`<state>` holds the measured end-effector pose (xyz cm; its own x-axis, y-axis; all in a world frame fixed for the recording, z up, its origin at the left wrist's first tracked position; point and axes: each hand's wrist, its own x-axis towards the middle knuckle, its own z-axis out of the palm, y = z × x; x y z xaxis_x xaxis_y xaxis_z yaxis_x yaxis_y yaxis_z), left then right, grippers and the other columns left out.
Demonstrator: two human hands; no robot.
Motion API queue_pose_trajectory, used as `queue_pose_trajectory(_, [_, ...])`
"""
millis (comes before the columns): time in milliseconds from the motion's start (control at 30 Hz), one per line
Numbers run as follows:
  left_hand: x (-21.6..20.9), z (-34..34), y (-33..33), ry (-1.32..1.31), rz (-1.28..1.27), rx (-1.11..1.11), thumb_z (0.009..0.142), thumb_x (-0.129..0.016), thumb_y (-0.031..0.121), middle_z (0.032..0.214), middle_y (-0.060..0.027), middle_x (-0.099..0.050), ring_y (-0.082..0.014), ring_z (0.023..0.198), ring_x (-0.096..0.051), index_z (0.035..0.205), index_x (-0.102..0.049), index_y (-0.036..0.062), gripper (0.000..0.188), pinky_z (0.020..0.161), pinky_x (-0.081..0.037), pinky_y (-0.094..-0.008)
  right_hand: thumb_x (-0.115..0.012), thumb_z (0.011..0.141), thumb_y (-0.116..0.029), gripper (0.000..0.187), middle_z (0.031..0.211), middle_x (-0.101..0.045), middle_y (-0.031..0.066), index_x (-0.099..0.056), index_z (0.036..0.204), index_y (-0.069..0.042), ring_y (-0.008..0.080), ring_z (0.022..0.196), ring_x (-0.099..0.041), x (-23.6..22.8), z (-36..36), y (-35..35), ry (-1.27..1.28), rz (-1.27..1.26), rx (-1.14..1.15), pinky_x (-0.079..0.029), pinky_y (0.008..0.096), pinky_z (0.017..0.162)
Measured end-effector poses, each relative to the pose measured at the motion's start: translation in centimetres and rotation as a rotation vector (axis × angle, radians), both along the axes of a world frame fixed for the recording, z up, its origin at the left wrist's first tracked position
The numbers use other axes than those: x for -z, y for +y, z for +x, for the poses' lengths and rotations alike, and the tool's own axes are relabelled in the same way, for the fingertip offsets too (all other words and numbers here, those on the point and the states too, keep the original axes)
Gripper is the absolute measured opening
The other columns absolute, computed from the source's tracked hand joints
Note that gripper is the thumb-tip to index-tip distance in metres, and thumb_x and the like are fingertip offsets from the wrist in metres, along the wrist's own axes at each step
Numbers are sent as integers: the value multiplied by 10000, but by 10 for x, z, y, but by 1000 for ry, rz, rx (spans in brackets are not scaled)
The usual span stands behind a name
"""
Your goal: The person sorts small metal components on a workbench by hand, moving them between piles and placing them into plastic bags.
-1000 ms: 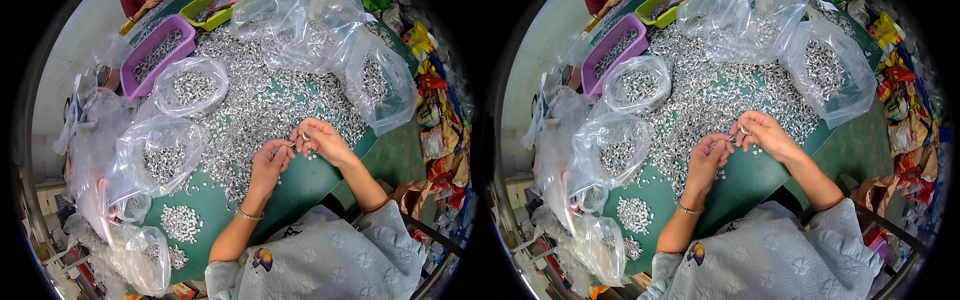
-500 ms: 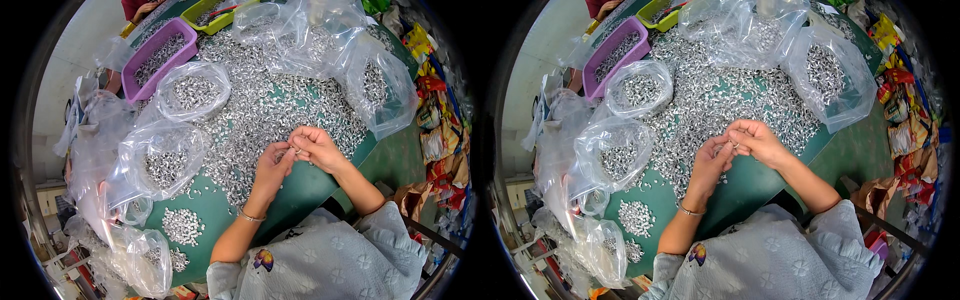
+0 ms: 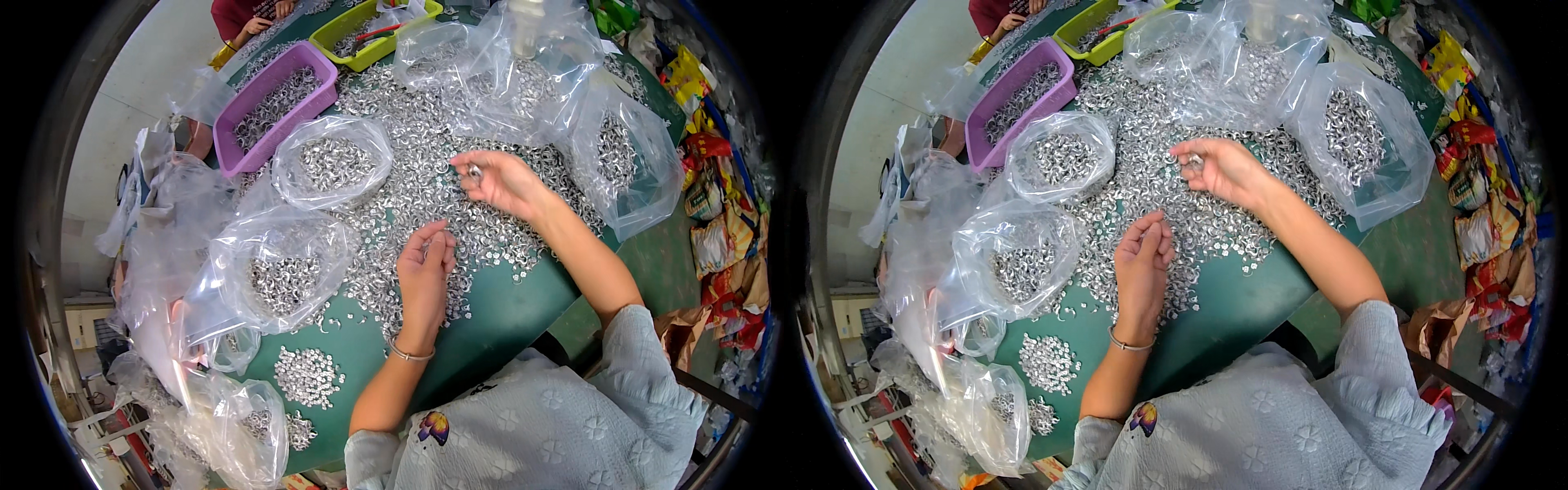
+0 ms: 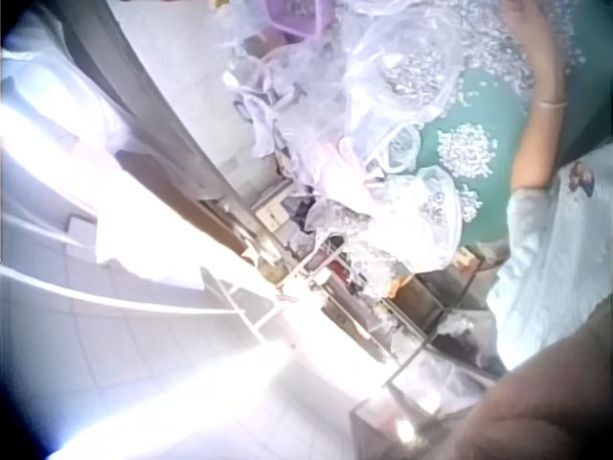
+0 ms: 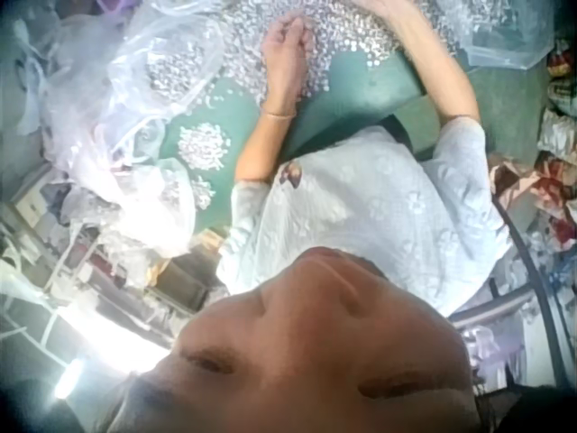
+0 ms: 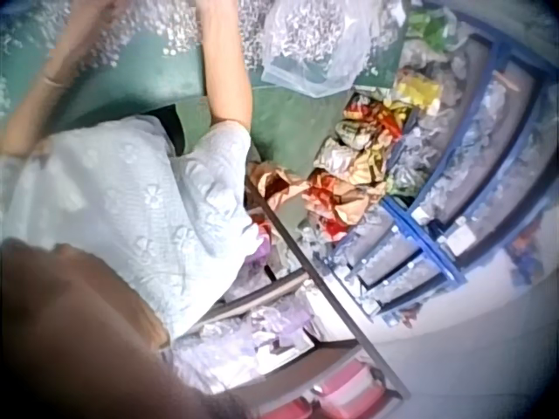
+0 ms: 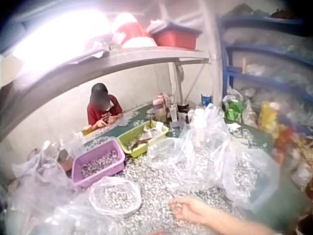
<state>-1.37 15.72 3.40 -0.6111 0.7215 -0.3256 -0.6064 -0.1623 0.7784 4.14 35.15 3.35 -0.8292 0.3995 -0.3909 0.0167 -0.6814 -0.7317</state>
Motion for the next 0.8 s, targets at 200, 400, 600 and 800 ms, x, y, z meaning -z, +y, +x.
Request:
queue_pose_trajectory(200, [1, -2, -2, -75, -6, 14, 957, -525, 37, 849, -32, -574, -61, 664, -451, 1103, -578, -31, 169, 570, -368, -196, -712, 812, -270, 269, 853, -664, 205, -631, 918, -36, 374, 816, -652, 32, -30, 8, -524, 1489, -81, -500, 456, 661])
queue_pose_trajectory(400, [3, -5, -15, -45, -8, 27, 953, -542, 57, 851, -35, -582, -62, 671, -468, 1101, -592, -27, 178, 565, -376, -194, -636, 888, -212, 164, 783, -657, 152, -623, 918, -51, 324, 731, -643, 36, -31, 4, -457, 1583, 8, -494, 412, 655])
queue_pose_trajectory(600, [5, 1, -48, -86, 1, 4, 955, -553, 95, 845, -14, -568, -61, 670, -447, 1105, -605, -3, 187, 585, -376, -214, -545, 950, -166, 151, 835, -654, 109, -541, 843, -59, 139, 603, -588, -7, -5, -12, -85, 508, -107, -456, 211, 466])
queue_pose_trajectory(800, [3, 33, -118, -311, 123, -174, 965, -528, 89, 874, -18, -559, -82, 720, -462, 1114, -598, -12, 193, 633, -391, -221, -538, 944, -114, 59, 931, -650, 169, -547, 909, -67, 198, 603, -648, 0, -13, -77, -24, 26, -466, -478, 227, 438])
